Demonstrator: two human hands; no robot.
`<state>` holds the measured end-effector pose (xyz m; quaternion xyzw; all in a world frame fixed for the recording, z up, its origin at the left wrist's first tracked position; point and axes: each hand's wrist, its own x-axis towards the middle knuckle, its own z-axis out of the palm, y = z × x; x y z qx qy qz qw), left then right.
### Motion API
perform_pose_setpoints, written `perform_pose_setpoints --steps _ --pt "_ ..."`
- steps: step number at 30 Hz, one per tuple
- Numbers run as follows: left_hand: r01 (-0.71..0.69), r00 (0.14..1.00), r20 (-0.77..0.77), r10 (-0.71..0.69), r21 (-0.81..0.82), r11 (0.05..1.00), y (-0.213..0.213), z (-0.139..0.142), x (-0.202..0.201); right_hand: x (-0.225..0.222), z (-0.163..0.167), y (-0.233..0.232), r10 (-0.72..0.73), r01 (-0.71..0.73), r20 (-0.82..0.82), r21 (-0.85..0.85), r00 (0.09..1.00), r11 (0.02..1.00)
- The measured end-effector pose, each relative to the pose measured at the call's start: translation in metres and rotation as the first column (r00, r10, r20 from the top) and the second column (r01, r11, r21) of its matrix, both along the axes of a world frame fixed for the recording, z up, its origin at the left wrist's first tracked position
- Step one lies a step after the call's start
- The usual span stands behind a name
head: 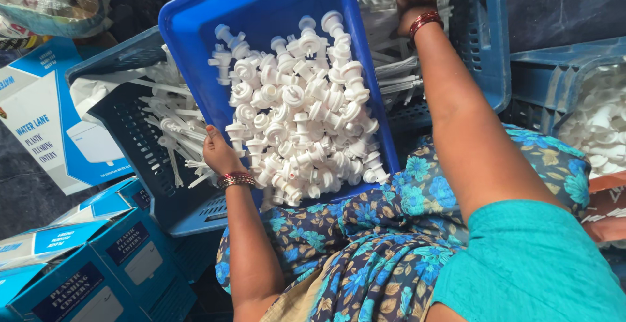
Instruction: The person sits on the floor and assembles white plastic plumbing components by hand. They pick up parts from a blue tray, fit them together, and place the assembled units into a larger blue crate.
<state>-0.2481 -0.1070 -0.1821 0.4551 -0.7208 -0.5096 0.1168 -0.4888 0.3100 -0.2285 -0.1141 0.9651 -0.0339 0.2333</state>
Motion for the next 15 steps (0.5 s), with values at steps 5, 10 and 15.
perform_pose_setpoints --steps 5,10,15 --pt "-0.010 0.999 0.033 0.012 -0.041 0.999 -0.002 -0.001 0.001 -0.002 0.004 0.003 0.077 -0.078 -0.052 -0.027 0.996 0.997" --pt "0.000 0.999 0.039 0.001 -0.046 0.999 0.002 0.006 -0.001 0.004 0.012 0.004 0.056 -0.045 0.096 -0.114 0.994 0.992" --pt "-0.014 0.997 0.075 0.018 -0.045 0.999 0.005 0.018 -0.002 0.019 0.016 -0.006 -0.014 0.017 0.111 -0.031 0.994 0.999"
